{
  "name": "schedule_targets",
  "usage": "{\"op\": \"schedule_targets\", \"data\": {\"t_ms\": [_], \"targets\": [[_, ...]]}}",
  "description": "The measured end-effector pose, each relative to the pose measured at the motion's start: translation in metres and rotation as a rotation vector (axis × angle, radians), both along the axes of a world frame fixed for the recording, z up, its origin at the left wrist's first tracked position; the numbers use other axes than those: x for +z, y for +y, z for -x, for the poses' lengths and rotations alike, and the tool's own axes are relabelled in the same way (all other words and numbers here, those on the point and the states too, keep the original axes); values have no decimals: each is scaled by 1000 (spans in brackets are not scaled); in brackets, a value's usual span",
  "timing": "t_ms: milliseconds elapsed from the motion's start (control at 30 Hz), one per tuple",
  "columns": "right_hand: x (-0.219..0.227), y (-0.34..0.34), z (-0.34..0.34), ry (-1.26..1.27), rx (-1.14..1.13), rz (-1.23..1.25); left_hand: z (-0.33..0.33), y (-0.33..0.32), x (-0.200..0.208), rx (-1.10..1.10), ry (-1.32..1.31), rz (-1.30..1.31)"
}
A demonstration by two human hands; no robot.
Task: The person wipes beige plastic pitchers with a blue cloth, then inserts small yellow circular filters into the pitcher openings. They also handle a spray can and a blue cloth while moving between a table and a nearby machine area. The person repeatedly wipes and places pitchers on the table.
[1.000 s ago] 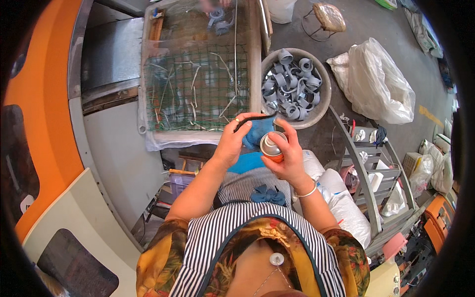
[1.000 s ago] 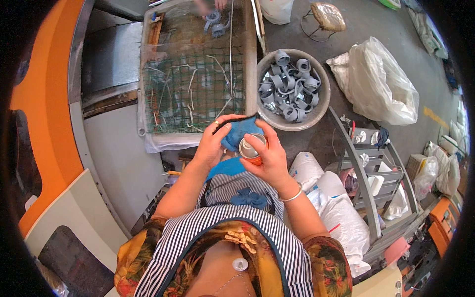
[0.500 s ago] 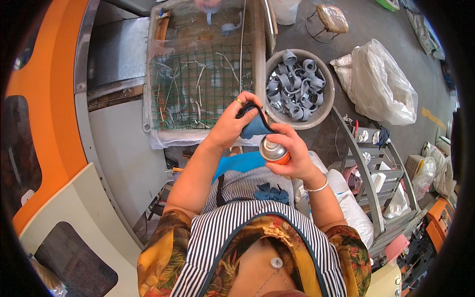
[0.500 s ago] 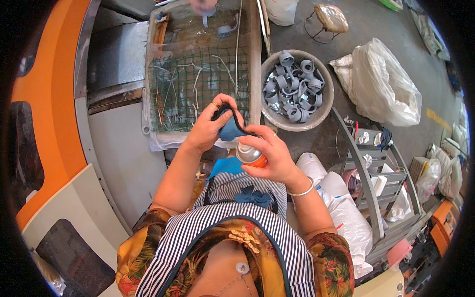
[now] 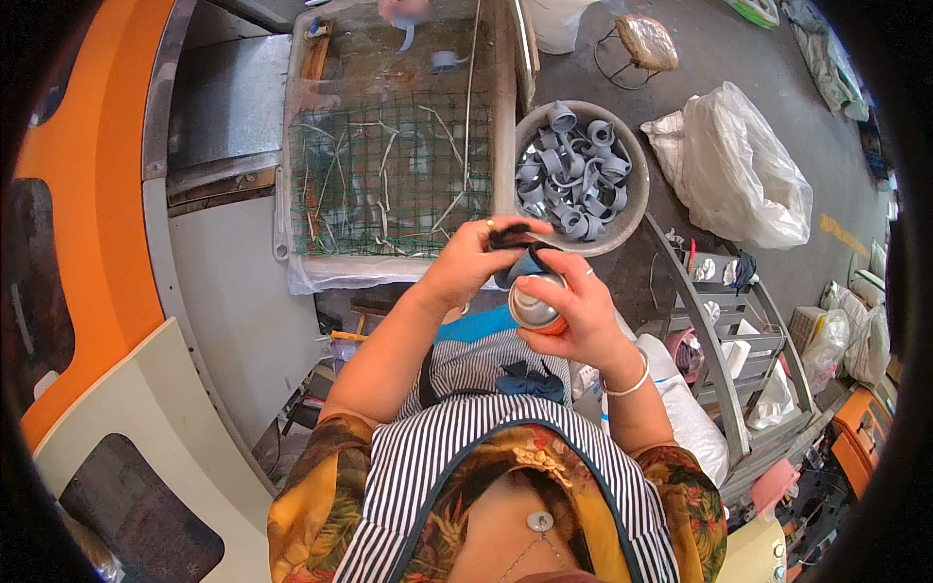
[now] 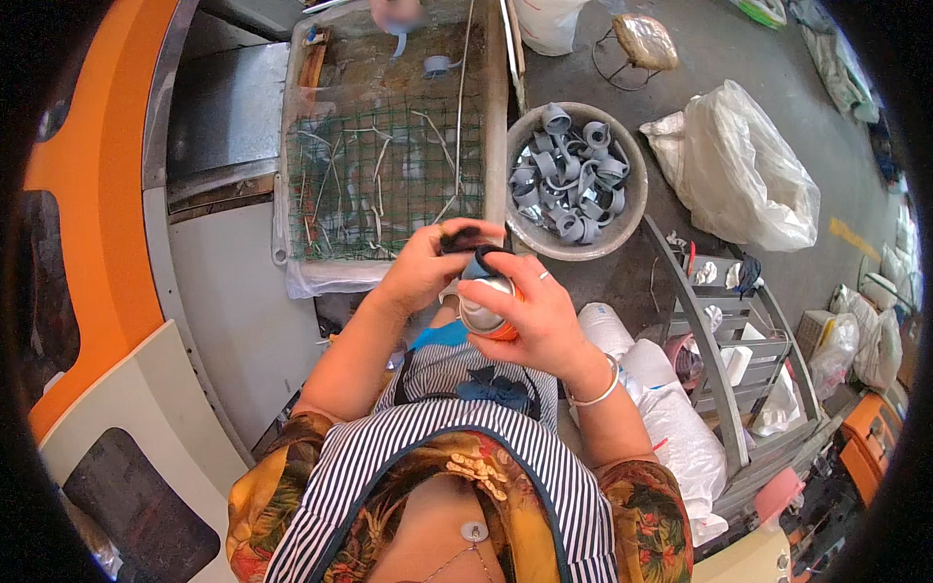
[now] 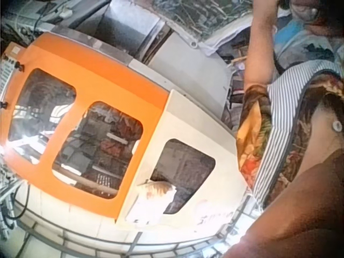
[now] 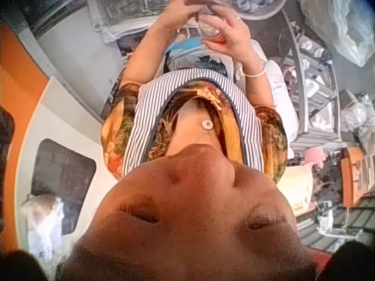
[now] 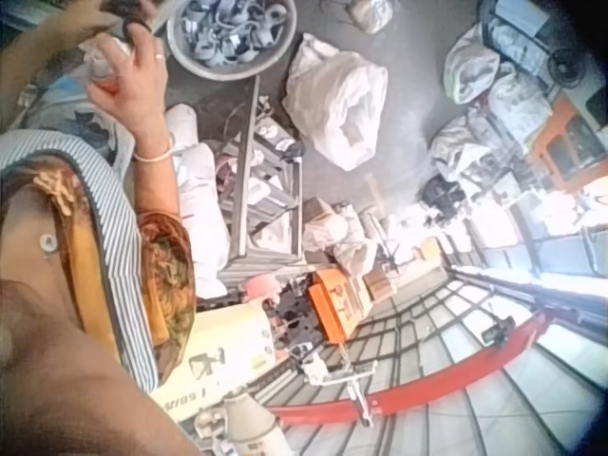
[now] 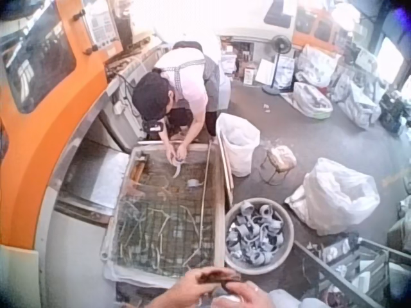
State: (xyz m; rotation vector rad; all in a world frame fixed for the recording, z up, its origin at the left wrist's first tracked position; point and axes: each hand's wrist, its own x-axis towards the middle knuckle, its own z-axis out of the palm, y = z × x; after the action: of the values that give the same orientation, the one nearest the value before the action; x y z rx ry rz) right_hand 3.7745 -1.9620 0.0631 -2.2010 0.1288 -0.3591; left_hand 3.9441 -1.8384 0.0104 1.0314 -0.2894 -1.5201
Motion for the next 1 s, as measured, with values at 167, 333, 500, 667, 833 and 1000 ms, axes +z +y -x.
{"op": "schedule_targets", "data": {"t_ms": [167, 333, 500, 667, 833, 1000], "targets": [[-6, -5, 4, 45, -17, -24, 15, 4, 6, 164, 138, 15], [-20, -4, -1, -18, -173, -11, 30, -7, -9, 358, 116, -81], [-28, 13, 7, 31, -356, 182, 34, -15, -14, 547, 153, -87], [-48, 26, -4, 114, -425, 277, 44, -22, -7, 523, 59, -146], [-56, 26, -1, 108, -435, 283, 40, -20, -2, 446, 130, -56], [-46, 26, 2, 63, -347, 247, 26, -27, -8, 579, -75, -212]]}}
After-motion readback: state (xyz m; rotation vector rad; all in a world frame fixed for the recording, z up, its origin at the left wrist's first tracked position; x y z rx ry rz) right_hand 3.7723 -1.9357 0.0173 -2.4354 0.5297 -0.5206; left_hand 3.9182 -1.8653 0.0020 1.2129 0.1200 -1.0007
